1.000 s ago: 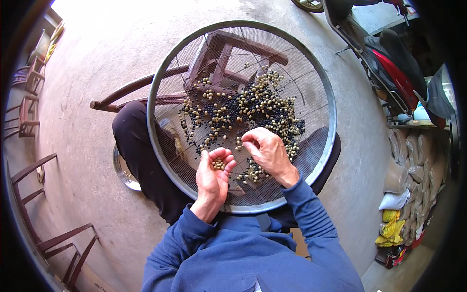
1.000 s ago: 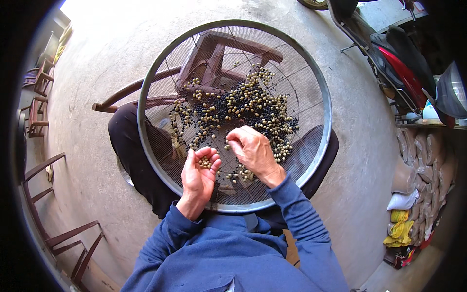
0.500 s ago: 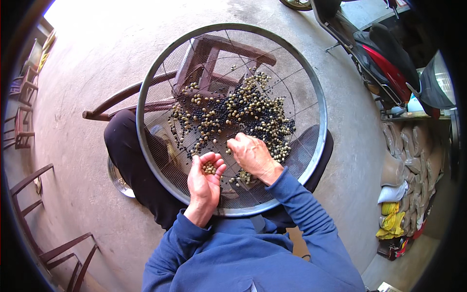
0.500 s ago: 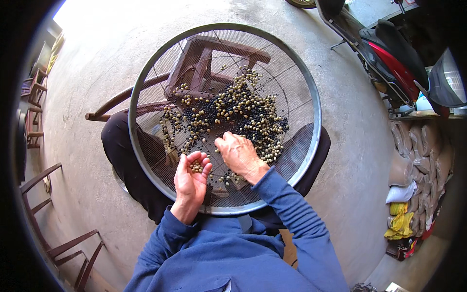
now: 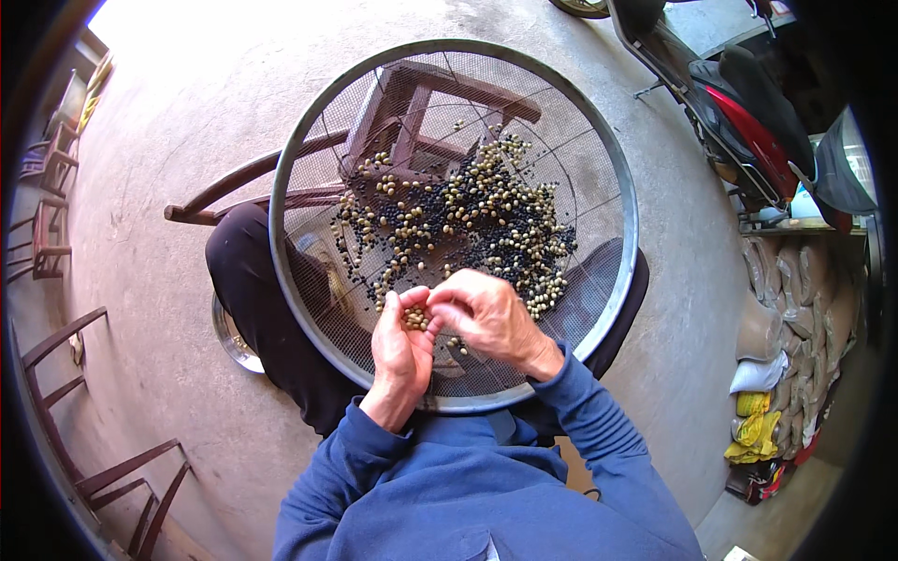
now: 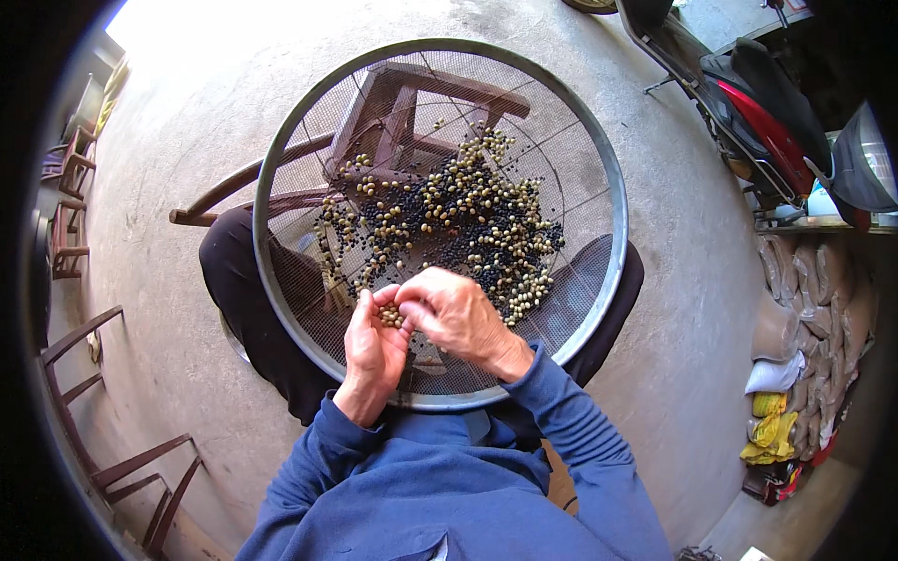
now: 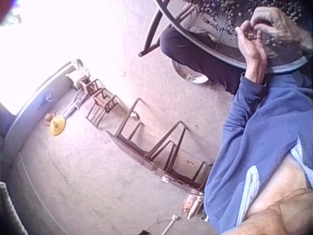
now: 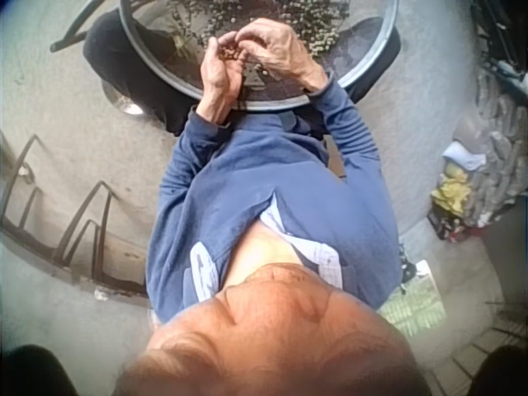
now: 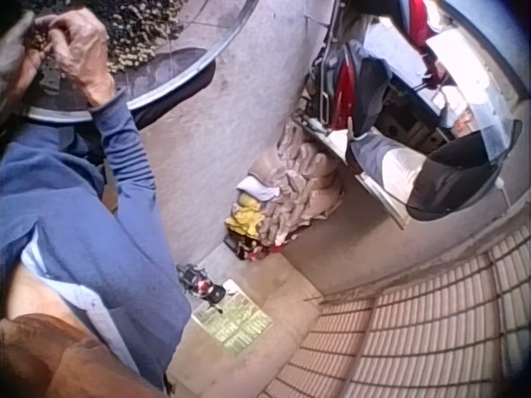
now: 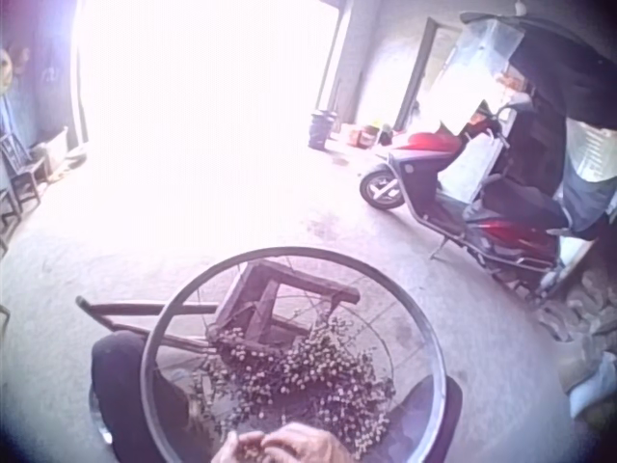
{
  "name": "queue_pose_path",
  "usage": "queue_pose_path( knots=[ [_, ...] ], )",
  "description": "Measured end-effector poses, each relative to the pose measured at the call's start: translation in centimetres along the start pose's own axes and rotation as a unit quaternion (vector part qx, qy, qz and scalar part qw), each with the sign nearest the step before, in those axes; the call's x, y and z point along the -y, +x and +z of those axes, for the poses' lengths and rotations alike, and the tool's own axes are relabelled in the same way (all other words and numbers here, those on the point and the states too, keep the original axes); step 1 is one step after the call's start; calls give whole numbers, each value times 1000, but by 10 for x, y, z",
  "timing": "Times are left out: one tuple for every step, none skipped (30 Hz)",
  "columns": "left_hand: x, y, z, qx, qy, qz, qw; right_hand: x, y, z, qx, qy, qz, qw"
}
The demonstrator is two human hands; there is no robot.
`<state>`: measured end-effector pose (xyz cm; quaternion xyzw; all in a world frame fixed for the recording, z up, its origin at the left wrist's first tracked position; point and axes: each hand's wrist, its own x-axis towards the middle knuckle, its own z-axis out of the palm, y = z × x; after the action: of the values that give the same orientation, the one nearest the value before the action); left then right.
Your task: Sorting and cleaning small seeds or berries on a circular metal sieve.
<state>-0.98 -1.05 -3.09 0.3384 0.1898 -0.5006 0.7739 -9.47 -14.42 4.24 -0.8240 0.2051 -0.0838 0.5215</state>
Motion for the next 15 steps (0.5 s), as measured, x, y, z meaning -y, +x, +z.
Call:
queue_pose_path(
  knots=[
    [-1,-1,3,1,0,-1,1000,-8,1,-2,-64,-32,-10,997],
    [-3,-3,7,-17,4,-1,1000,-18,3,-5,-127,-64,-21,990],
    [-4,-4,9,-34,9,-2,999,-31,6,-9,-143,-130,-16,981],
    [-4,-4,9,-33,9,-1,999,-44,7,-11,-123,-185,-8,975],
    [-4,-3,7,-37,7,2,999,-53,6,-8,-98,-197,-5,975],
    [-4,-3,6,-41,5,5,999,-57,6,-5,-71,-209,-2,975],
    [-4,-3,6,-42,5,6,999,-61,6,1,-56,-222,-20,973],
    [-4,-3,6,-37,1,7,999,-64,4,3,-55,-222,-20,973],
    [-5,-4,5,-34,-2,9,999,-61,5,6,-46,-245,-21,968],
    [-5,-4,5,-35,-2,10,999,-59,5,8,-37,-267,-22,963],
    [-5,-4,5,-39,-1,9,999,-60,5,10,-32,-280,-24,959],
    [-4,-4,6,-40,0,7,999,-59,6,10,-32,-279,-23,959],
    [-5,-4,5,-41,0,6,999,-58,7,10,-15,-299,-19,954],
    [-5,-4,4,-38,1,11,999,-57,8,10,2,-319,-14,948],
    [-5,-4,4,-36,1,15,999,-57,8,11,3,-319,-13,948]
  ],
)
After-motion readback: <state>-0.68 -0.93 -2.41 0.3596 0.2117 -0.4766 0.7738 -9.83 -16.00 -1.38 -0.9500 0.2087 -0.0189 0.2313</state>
